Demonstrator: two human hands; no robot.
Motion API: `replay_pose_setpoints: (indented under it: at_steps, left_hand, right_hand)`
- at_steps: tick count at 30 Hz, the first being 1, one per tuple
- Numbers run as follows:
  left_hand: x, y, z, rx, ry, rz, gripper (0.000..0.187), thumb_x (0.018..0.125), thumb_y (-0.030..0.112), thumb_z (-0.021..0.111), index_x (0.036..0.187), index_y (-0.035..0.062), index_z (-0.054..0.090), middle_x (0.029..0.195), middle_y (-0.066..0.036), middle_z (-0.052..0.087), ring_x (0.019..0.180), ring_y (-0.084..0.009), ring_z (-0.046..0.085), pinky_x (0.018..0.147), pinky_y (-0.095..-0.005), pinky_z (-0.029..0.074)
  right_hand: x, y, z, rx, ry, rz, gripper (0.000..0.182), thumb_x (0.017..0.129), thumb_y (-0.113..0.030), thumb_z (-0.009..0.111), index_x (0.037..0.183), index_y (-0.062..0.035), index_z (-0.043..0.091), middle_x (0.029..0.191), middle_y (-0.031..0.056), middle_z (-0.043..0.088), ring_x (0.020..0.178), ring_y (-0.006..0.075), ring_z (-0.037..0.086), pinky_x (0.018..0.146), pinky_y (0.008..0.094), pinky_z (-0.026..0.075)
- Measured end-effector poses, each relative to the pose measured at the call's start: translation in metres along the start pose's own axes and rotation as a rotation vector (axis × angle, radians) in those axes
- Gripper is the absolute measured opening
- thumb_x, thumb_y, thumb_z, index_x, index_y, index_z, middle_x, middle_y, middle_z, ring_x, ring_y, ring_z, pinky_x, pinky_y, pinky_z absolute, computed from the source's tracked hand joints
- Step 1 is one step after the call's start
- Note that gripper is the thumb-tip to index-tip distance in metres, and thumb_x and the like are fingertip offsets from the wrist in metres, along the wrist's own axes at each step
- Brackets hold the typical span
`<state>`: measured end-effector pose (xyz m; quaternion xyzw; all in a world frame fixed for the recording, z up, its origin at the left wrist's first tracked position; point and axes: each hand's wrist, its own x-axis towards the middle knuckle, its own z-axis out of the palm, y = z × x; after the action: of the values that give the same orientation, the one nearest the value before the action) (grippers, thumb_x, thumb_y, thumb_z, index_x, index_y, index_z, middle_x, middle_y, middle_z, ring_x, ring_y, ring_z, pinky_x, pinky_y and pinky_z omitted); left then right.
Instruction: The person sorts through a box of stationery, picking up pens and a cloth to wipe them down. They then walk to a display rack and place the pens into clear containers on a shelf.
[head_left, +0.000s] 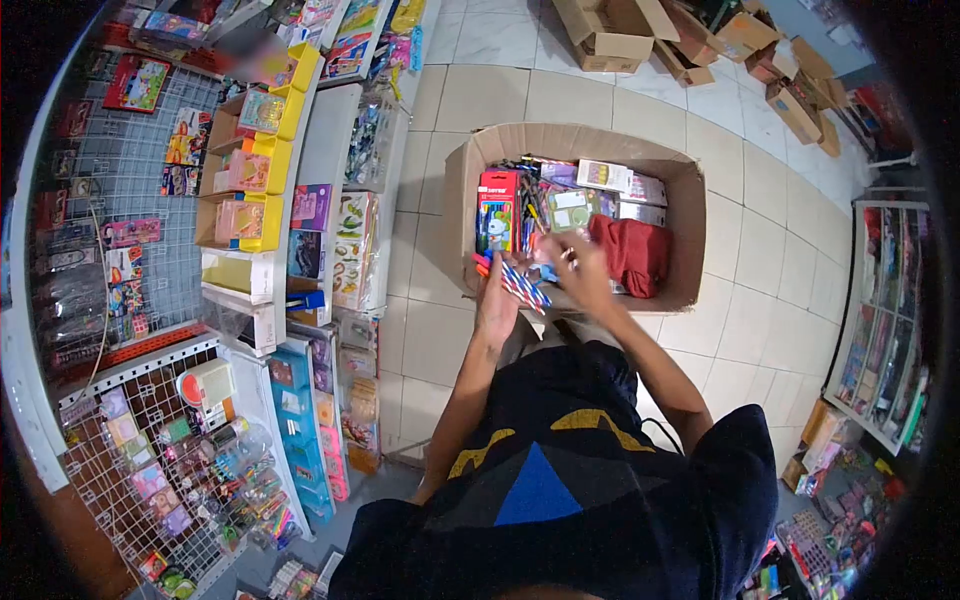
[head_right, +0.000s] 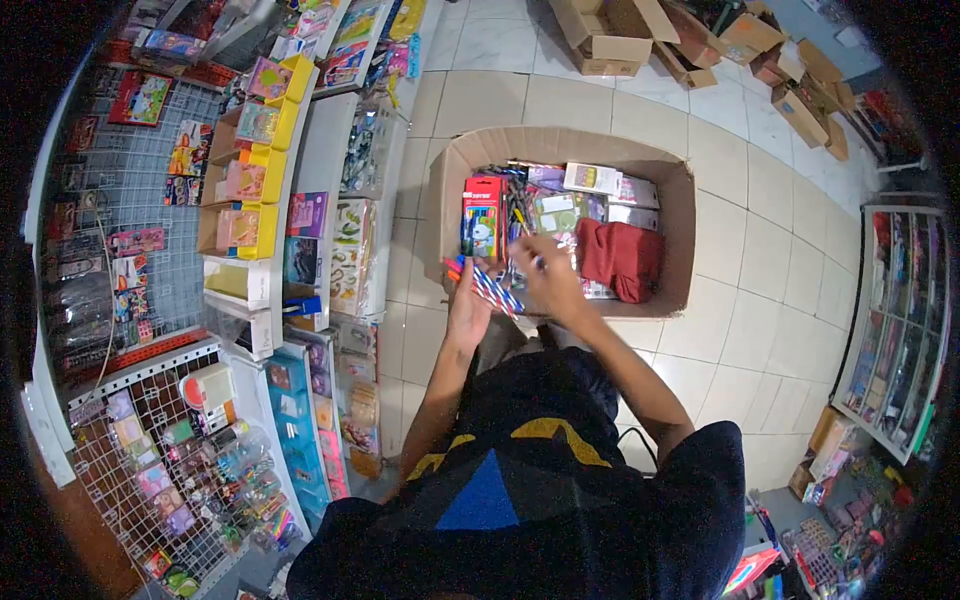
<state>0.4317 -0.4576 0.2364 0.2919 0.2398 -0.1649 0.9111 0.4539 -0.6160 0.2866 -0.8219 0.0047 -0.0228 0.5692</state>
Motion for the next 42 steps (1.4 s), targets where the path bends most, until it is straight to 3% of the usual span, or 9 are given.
replay_pose_setpoints:
  at_steps: [6,10,15,18,24,28,31,39,42]
  left_hand:
    - [0.006,0.009,-0.006,-0.073,-0.050,0.009,0.021,0.096,0.033,0.047,0.097,0.0121,0.048,0.079,-0.001,0.049,0.079,-0.0164,0.050,0.078,-0.0399,0.047]
    - [0.006,0.024,-0.003,-0.069,-0.104,0.033,0.023,0.096,0.036,0.047,0.093,0.0130,0.049,0.077,-0.001,0.049,0.076,-0.0147,0.051,0.075,-0.0385,0.048]
    - [0.011,0.042,0.007,-0.057,-0.078,0.086,0.023,0.096,0.036,0.046,0.097,0.0131,0.048,0.086,-0.002,0.052,0.092,-0.0179,0.054,0.084,-0.0444,0.049]
    - [0.019,0.047,0.023,-0.005,-0.072,0.094,0.023,0.096,0.035,0.046,0.096,0.0128,0.048,0.098,-0.006,0.055,0.104,-0.0202,0.053,0.091,-0.0477,0.046]
    - [0.024,0.050,0.047,0.048,-0.217,0.094,0.024,0.097,0.035,0.043,0.101,0.0112,0.048,0.125,-0.018,0.051,0.122,-0.0296,0.045,0.099,-0.0545,0.040]
    - [0.021,0.053,0.063,0.111,-0.258,0.122,0.026,0.097,0.034,0.042,0.106,0.0100,0.045,0.135,-0.019,0.044,0.130,-0.0291,0.037,0.104,-0.0536,0.035]
    - [0.021,0.055,0.075,0.194,-0.294,0.151,0.029,0.098,0.035,0.038,0.110,0.0087,0.043,0.139,-0.019,0.039,0.134,-0.0288,0.030,0.108,-0.0484,0.030]
    - [0.026,0.054,0.129,0.408,-0.272,0.196,0.045,0.096,0.035,0.046,0.131,0.0072,0.036,0.131,-0.009,0.049,0.126,-0.0208,0.040,0.105,-0.0357,0.033]
    - [0.044,0.026,0.122,0.577,-0.342,0.613,0.055,0.092,0.041,0.053,0.131,0.0049,0.041,0.121,-0.006,0.053,0.114,-0.0169,0.049,0.097,-0.0294,0.039]
  right_hand:
    - [0.002,0.168,-0.087,-1.086,-0.052,0.321,0.072,0.075,-0.036,0.071,0.131,-0.0066,0.038,0.125,0.0191,0.046,0.102,0.0365,0.056,0.083,0.0430,0.048]
    - [-0.017,0.264,-0.104,-0.944,-0.178,0.477,0.087,0.071,-0.041,0.073,0.138,-0.0093,0.027,0.128,0.0199,0.046,0.107,0.0400,0.054,0.087,0.0480,0.047]
    - [0.001,0.257,-0.128,-0.514,-0.072,0.586,0.030,0.078,-0.027,0.069,0.093,-0.0019,0.064,0.104,0.0213,0.062,0.095,0.0394,0.060,0.077,0.0451,0.048]
    - [0.001,0.263,-0.140,-0.665,-0.058,0.173,0.043,0.075,-0.026,0.071,0.107,-0.0008,0.059,0.108,0.0250,0.060,0.098,0.0416,0.058,0.080,0.0451,0.047]
    - [-0.013,0.324,-0.121,-0.581,0.010,0.653,0.065,0.070,-0.026,0.074,0.121,0.0010,0.045,0.110,0.0309,0.057,0.104,0.0462,0.054,0.086,0.0466,0.047]
    - [0.008,0.220,-0.136,-0.850,-0.192,0.646,0.051,0.070,-0.025,0.071,0.109,0.0041,0.057,0.101,0.0229,0.064,0.097,0.0377,0.062,0.084,0.0431,0.049]
    - [0.023,0.189,-0.170,-0.286,-0.542,0.522,0.046,0.071,-0.025,0.071,0.106,0.0042,0.060,0.093,0.0130,0.068,0.086,0.0300,0.065,0.083,0.0385,0.049]
    - [0.025,-0.016,-0.143,0.780,-0.059,0.308,0.067,0.083,-0.036,0.066,0.133,0.0006,0.040,0.128,0.0124,0.050,0.116,0.0185,0.049,0.101,0.0298,0.037]
    - [0.046,-0.082,-0.077,0.092,-0.190,0.339,0.054,0.095,-0.034,0.047,0.136,-0.0006,0.035,0.126,0.0159,0.052,0.119,0.0240,0.047,0.102,0.0323,0.033]
